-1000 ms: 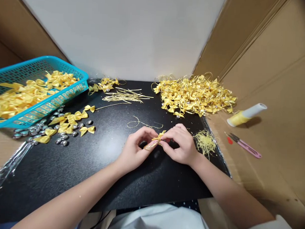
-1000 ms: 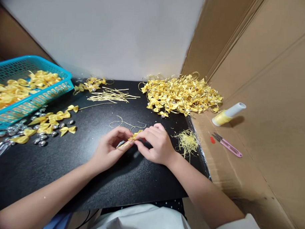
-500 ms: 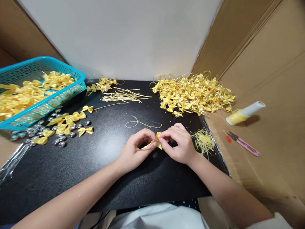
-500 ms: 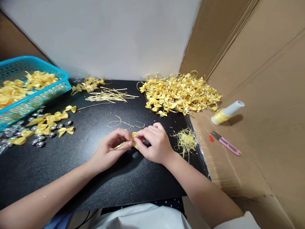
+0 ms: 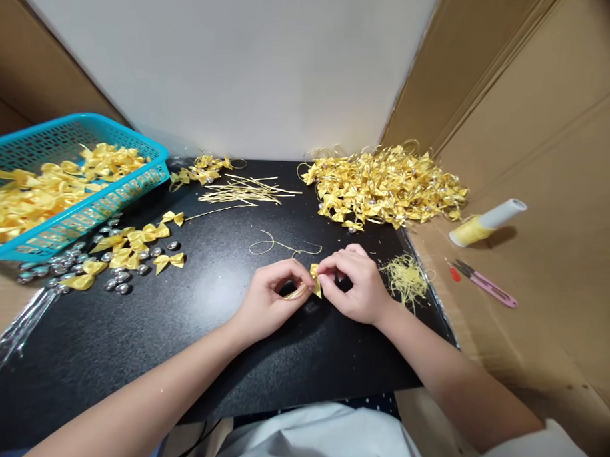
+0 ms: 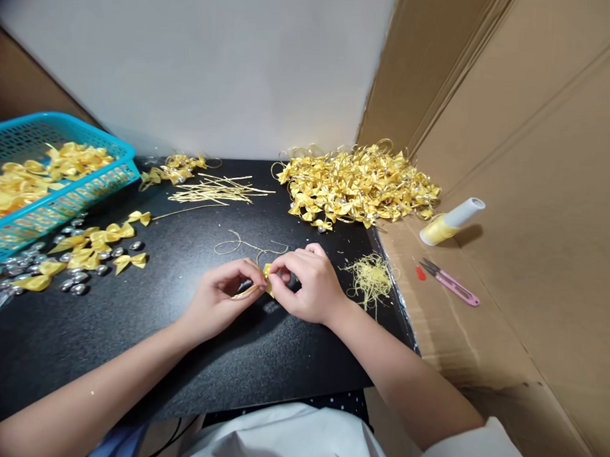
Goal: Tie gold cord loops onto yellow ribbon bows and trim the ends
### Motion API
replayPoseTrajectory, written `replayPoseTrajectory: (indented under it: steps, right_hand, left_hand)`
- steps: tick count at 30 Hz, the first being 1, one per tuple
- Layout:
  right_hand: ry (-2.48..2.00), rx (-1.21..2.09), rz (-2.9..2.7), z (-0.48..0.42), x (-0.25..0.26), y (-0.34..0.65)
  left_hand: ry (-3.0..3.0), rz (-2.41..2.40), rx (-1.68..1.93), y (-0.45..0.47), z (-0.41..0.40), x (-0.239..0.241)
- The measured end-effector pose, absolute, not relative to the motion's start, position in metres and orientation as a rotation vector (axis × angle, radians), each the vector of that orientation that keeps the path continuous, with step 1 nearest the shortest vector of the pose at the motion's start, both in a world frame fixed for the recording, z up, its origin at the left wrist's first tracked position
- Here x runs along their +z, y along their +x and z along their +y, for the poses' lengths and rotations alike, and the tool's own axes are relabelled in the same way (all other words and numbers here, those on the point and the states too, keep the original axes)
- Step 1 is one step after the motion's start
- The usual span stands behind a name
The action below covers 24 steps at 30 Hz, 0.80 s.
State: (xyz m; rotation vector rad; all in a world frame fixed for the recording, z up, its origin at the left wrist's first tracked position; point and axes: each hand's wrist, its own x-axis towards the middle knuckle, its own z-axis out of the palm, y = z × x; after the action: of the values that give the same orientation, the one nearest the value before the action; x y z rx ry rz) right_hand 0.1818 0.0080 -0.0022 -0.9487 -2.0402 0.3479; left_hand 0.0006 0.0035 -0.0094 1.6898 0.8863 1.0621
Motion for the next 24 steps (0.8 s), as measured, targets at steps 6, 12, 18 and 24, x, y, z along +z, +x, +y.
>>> replayPoseTrajectory:
  steps: [6, 12, 18, 24]
  right_hand:
    - [-0.952, 0.292, -2.095, 0.0090, -0.0032, 0.1821]
    - [-1.059, 0.511, -2.065, 0.0080, -0.0003, 0.1829]
    - [-1.108, 0.554, -2.052, 0.0072, 0.0013, 0.1815]
    - [-1.123, 0.669, -2.087, 0.0112, 0.0022, 0.1845]
  left_hand:
    - [1.832, 0.914, 1.044, -0.0007, 0.0042, -0.0095]
    - [1.915, 0.915, 0.953, -0.0035, 0.0070, -0.0058]
    - [1.902, 0.897, 0.889, -0.0066, 0.0083, -0.0039]
    - [1.916, 0.916, 0.860, -0.0054, 0.0072, -0.0049]
